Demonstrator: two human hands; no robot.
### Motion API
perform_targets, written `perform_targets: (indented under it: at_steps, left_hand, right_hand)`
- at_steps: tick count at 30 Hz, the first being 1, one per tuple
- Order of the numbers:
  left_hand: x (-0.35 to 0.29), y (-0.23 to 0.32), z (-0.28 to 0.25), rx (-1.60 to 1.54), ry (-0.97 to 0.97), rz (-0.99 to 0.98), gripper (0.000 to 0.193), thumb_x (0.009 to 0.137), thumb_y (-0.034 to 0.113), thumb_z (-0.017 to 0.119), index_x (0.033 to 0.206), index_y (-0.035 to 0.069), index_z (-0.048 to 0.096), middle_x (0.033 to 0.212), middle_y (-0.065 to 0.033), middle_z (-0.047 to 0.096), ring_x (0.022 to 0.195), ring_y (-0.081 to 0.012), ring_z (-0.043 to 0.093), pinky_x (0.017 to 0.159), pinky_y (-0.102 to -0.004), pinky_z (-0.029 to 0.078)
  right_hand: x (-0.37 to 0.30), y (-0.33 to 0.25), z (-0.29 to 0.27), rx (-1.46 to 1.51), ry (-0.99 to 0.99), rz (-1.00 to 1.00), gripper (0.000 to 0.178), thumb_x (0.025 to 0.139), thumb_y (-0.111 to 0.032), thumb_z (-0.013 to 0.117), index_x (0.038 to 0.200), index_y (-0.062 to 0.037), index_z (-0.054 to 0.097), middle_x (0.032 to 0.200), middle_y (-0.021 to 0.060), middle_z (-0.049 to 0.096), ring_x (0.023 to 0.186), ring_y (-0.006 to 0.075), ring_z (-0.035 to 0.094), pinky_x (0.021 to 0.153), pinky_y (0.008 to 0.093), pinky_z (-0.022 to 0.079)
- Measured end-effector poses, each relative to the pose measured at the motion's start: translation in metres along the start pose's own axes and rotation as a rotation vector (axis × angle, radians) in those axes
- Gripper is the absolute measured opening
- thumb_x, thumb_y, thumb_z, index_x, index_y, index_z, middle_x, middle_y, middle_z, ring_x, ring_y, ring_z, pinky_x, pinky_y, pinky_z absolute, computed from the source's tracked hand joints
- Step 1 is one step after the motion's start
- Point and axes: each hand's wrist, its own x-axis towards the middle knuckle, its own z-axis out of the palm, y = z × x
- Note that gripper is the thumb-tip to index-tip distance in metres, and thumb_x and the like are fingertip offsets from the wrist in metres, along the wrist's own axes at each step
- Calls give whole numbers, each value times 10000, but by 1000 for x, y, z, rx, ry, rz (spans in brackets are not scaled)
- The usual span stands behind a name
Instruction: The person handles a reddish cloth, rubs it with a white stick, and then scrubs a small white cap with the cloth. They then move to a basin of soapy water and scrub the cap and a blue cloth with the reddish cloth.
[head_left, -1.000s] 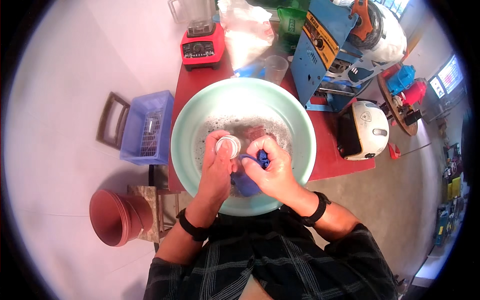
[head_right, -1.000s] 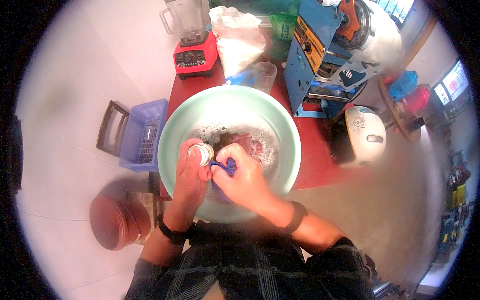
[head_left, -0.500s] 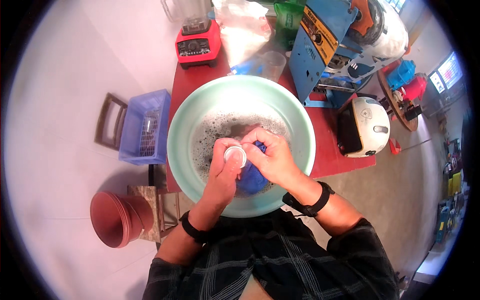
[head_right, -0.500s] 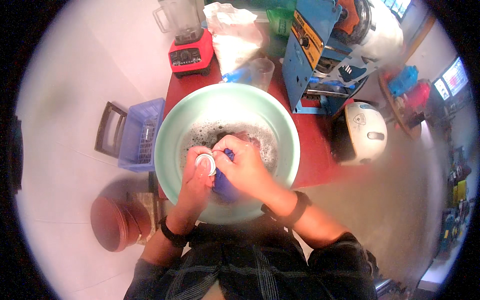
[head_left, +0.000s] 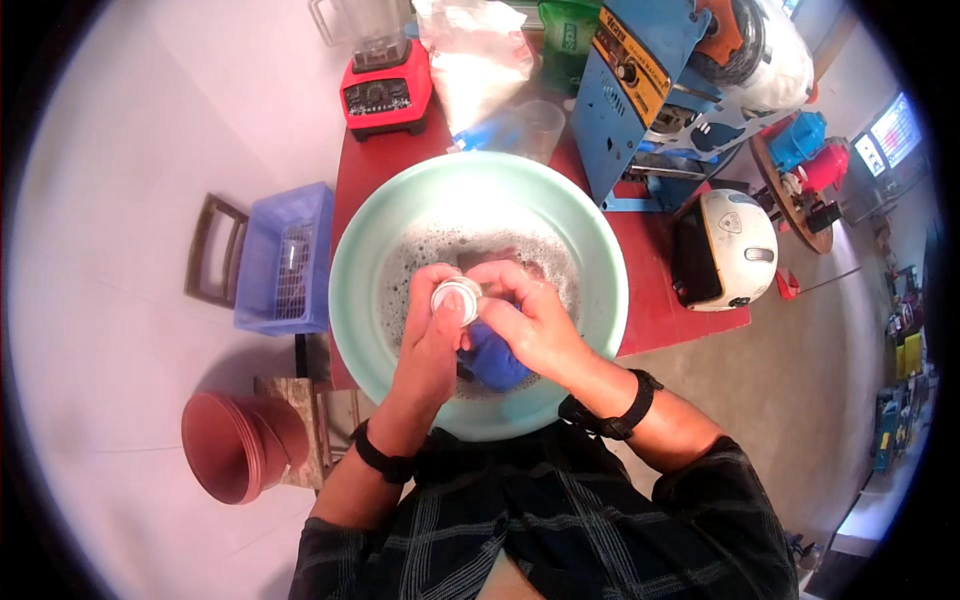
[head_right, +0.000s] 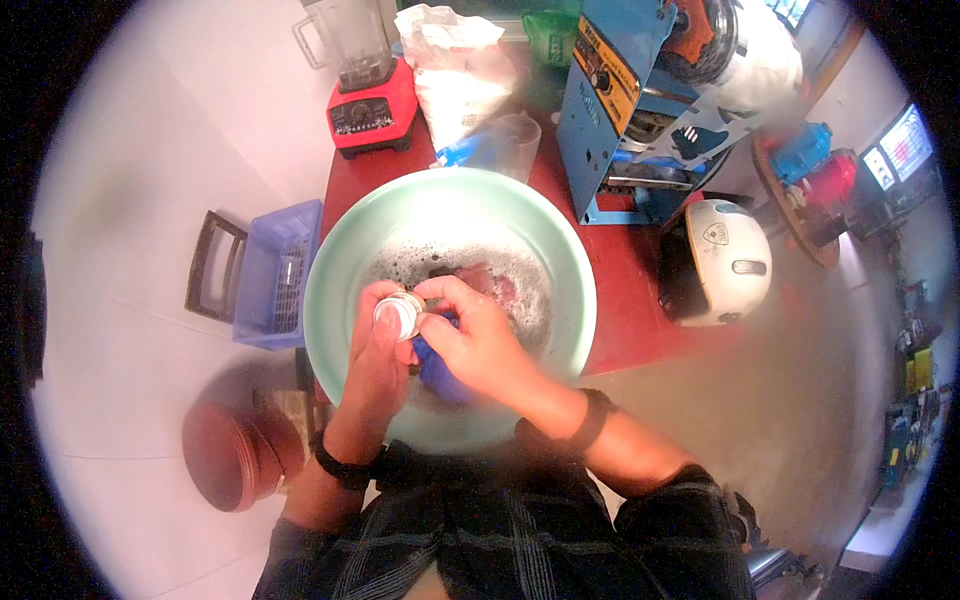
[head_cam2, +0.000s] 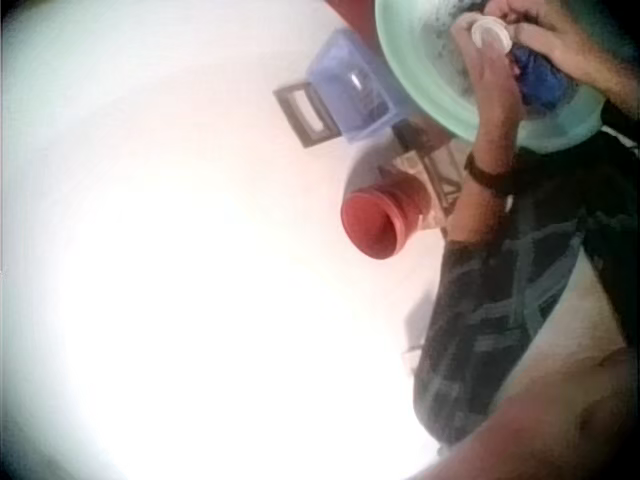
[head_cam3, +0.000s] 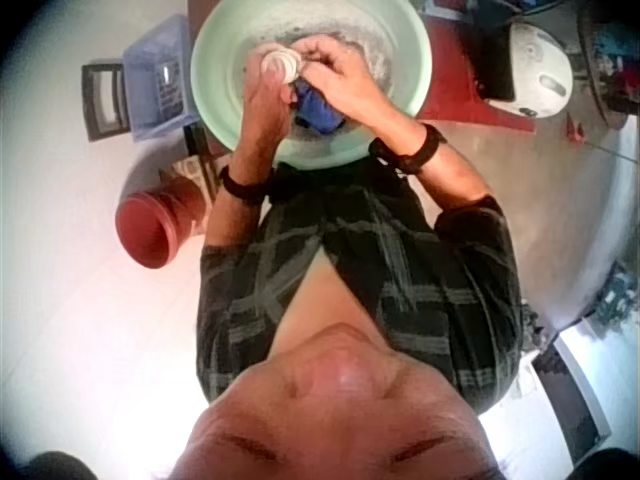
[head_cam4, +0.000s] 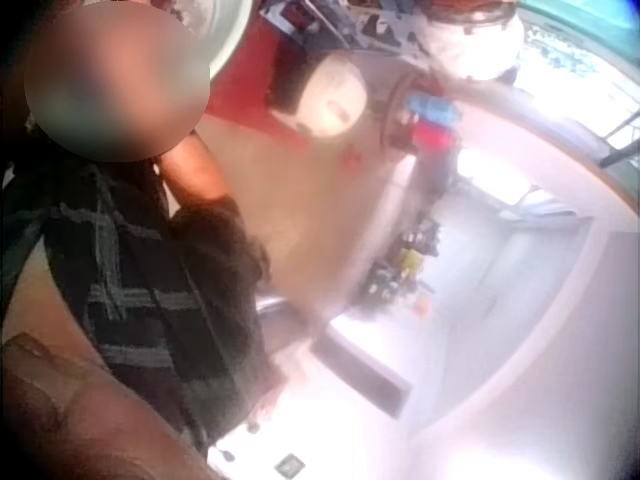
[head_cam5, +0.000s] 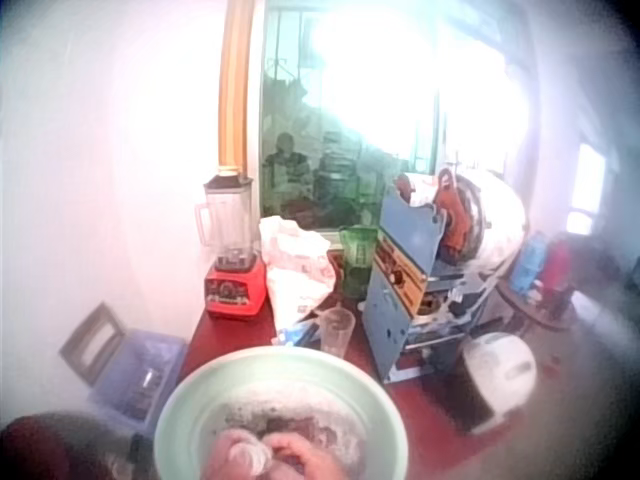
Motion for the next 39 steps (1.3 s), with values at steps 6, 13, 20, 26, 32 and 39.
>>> perform_targets:
  at_steps: [6,13,20,26,32,39]
  left_hand:
    - [-6,-1,-7,164,-57,42,318,978,318,529,1174,83,441,950,7,481,746,-56,416,649,-206,368]
    - [-6,-10,-10,77,-46,39,274,987,293,504,1177,106,443,975,21,479,779,-52,414,656,-206,356]
    - [-8,-7,-12,80,-86,27,355,971,348,538,1176,78,433,1014,-9,504,969,-100,493,866,-256,397]
    - [-11,-14,-7,167,-82,85,317,972,319,536,1152,76,440,997,7,478,878,-72,444,773,-222,398]
    - [-13,-8,0,-41,-52,-18,313,973,327,542,1154,93,440,991,20,479,879,-63,449,769,-208,394]
    - [-13,-8,0,62,-82,47,305,974,329,555,1146,105,439,1005,13,495,897,-64,468,775,-212,400]
  right_hand:
    - [5,-12,-3,-148,-85,-65,256,899,-74,530,1125,22,600,921,127,683,820,156,632,737,311,506]
    - [-1,-24,-1,-200,-163,83,341,857,-54,508,1189,-32,583,972,65,644,906,137,599,832,281,477]
    - [-6,-23,3,-138,-128,40,307,894,-86,464,1180,-42,568,1010,89,612,961,166,580,860,306,467]
    - [-6,-13,-3,-197,-106,-79,287,898,-72,465,1158,16,547,978,167,650,915,219,644,824,359,506]
    - [-15,-24,2,-155,-138,17,341,876,-40,416,1194,-15,539,980,94,622,934,174,596,851,313,487]
    - [-9,-14,-1,-154,-71,-115,261,912,-82,445,1121,23,559,979,216,656,925,268,659,832,383,499]
